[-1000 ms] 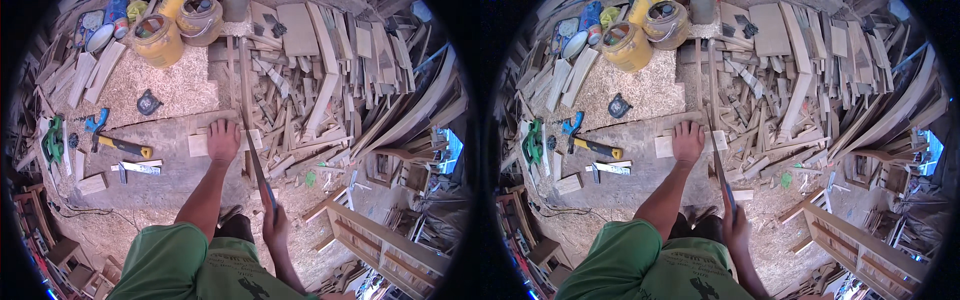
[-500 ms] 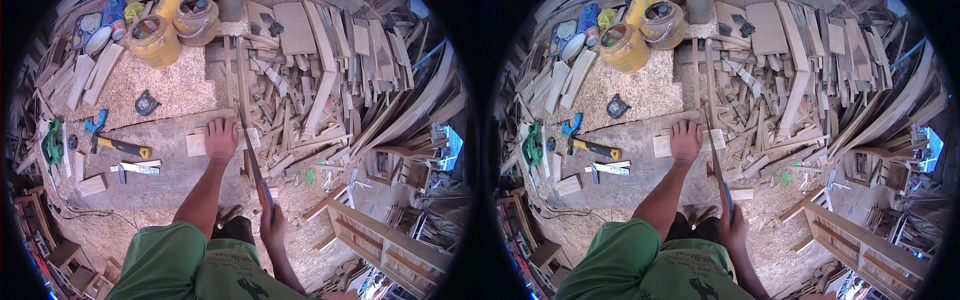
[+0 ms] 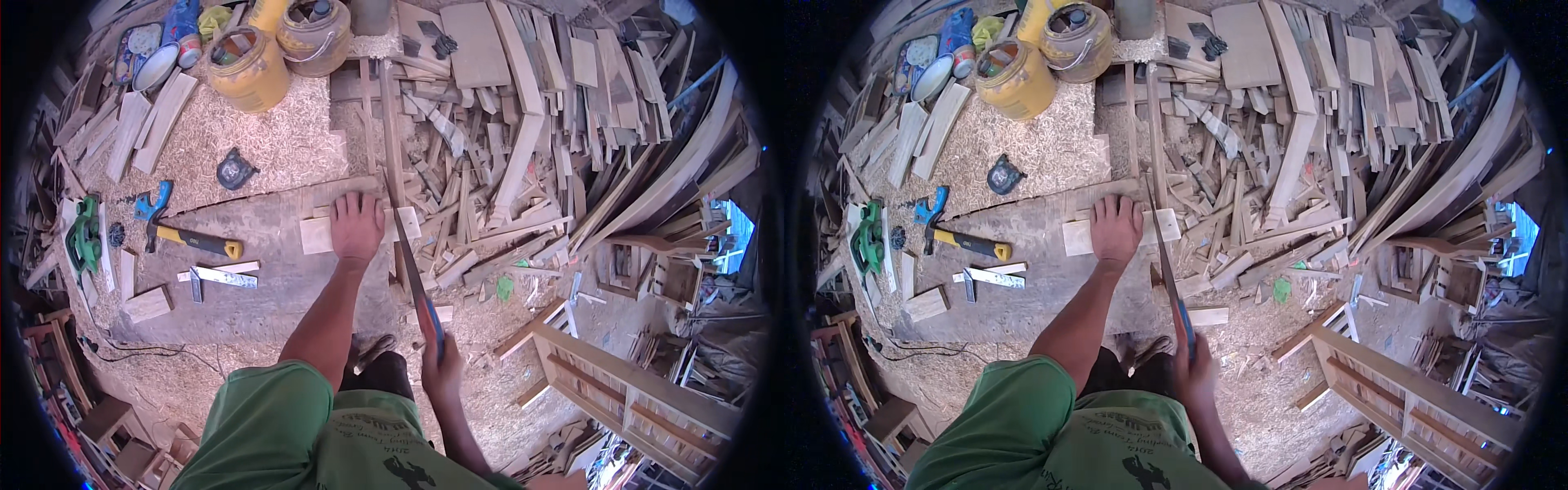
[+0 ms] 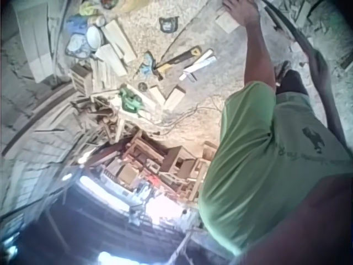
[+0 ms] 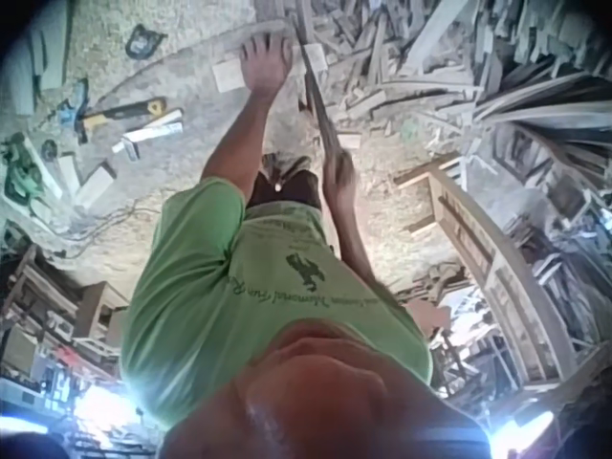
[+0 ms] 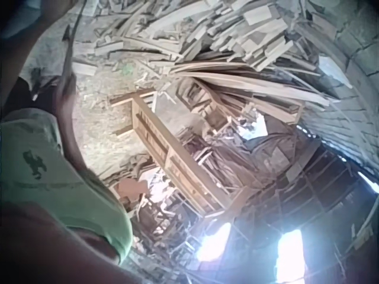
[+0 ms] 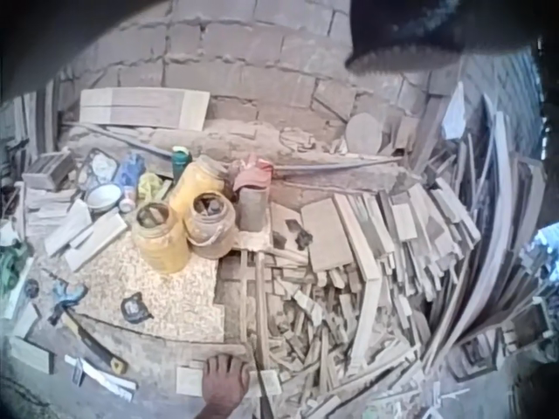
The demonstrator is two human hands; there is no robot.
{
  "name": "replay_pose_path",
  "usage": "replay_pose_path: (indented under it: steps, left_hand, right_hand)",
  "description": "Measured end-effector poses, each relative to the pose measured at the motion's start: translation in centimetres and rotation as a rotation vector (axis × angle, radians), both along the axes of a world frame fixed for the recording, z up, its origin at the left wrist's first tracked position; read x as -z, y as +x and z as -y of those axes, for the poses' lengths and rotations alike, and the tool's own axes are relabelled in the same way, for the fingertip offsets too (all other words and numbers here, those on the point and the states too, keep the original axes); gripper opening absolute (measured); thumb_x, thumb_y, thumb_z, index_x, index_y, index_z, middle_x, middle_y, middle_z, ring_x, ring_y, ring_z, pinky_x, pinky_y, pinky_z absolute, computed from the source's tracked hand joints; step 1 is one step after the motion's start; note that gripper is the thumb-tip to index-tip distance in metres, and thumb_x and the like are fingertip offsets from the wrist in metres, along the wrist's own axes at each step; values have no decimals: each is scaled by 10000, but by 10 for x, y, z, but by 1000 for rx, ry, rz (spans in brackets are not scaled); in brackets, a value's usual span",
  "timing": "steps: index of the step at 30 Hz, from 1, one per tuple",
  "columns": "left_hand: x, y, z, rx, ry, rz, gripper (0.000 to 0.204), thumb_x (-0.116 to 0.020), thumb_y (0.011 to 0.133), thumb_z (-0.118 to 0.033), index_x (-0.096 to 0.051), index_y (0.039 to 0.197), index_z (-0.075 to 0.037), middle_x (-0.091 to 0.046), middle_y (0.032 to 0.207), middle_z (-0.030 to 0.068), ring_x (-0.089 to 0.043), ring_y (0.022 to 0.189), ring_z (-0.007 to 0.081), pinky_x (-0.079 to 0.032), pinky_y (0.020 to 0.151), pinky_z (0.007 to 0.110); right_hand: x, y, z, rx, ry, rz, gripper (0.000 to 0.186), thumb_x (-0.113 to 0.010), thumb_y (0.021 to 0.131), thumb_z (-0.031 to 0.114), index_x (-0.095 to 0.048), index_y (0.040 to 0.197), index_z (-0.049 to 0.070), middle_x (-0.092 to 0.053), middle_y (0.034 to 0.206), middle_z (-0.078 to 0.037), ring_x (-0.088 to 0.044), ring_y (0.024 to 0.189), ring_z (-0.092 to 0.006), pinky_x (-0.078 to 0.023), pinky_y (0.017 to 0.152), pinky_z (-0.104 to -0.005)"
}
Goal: The person measures and marks a piece of wood with a ruler and pencil, then uses a hand saw to cut the wood. The person repeats this process multiple times, cutting the wood into smaller pieces.
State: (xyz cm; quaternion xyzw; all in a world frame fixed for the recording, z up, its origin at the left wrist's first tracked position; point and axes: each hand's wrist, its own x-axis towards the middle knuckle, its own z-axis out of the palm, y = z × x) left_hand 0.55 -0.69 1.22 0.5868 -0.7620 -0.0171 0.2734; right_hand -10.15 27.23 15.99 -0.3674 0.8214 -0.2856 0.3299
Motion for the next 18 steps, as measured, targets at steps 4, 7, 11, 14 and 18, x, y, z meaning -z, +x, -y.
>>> replay_pose_path:
  steps: [4, 7, 11, 14, 18]
  left_hand:
    - [-5, -7, 1, 3, 35, 25, 270, -655, 1043, -355, -707, 1142, -109, -616, 1148, 154, -594, 1107, 378, -475, 1027, 542]
    - [1, -1, -11, -13, 64, 44, 276, -657, 1043, -355, -713, 1156, -109, -612, 1148, 154, -590, 1116, 376, -469, 1036, 541]
    - [3, 2, -5, -24, 44, 14, 266, -665, 1039, -352, -711, 1136, -108, -612, 1154, 160, -589, 1126, 377, -466, 1061, 546]
    - [-1, 1, -2, -15, 27, 10, 247, -670, 1029, -342, -699, 1096, -106, -618, 1147, 161, -595, 1118, 381, -474, 1054, 548]
    - [-6, -8, -2, 18, -5, -3, 248, -658, 1022, -334, -685, 1085, -95, -615, 1123, 170, -600, 1088, 392, -490, 999, 556]
  right_hand:
    - [44, -6, 143, -66, -279, -64, 355, -632, 1127, 338, -649, 1078, -12, -685, 797, -311, -680, 764, -558, -495, 625, -604]
    - [32, -5, 122, -103, -294, -113, 346, -634, 1124, 327, -656, 1052, -11, -681, 783, -302, -692, 742, -537, -500, 611, -584]
    - [-26, 1, -40, -31, 60, 2, 354, -634, 1128, 259, -661, 1363, -4, -706, 786, -269, -784, 697, -376, -545, 575, -461]
    - [-23, 8, -21, -26, -17, -8, 392, -639, 1124, 300, -665, 1376, 0, -697, 765, -268, -761, 686, -419, -558, 604, -482]
    - [52, -6, 116, -58, -243, -71, 347, -620, 1125, 304, -677, 1238, -19, -708, 806, -294, -707, 744, -552, -534, 642, -575]
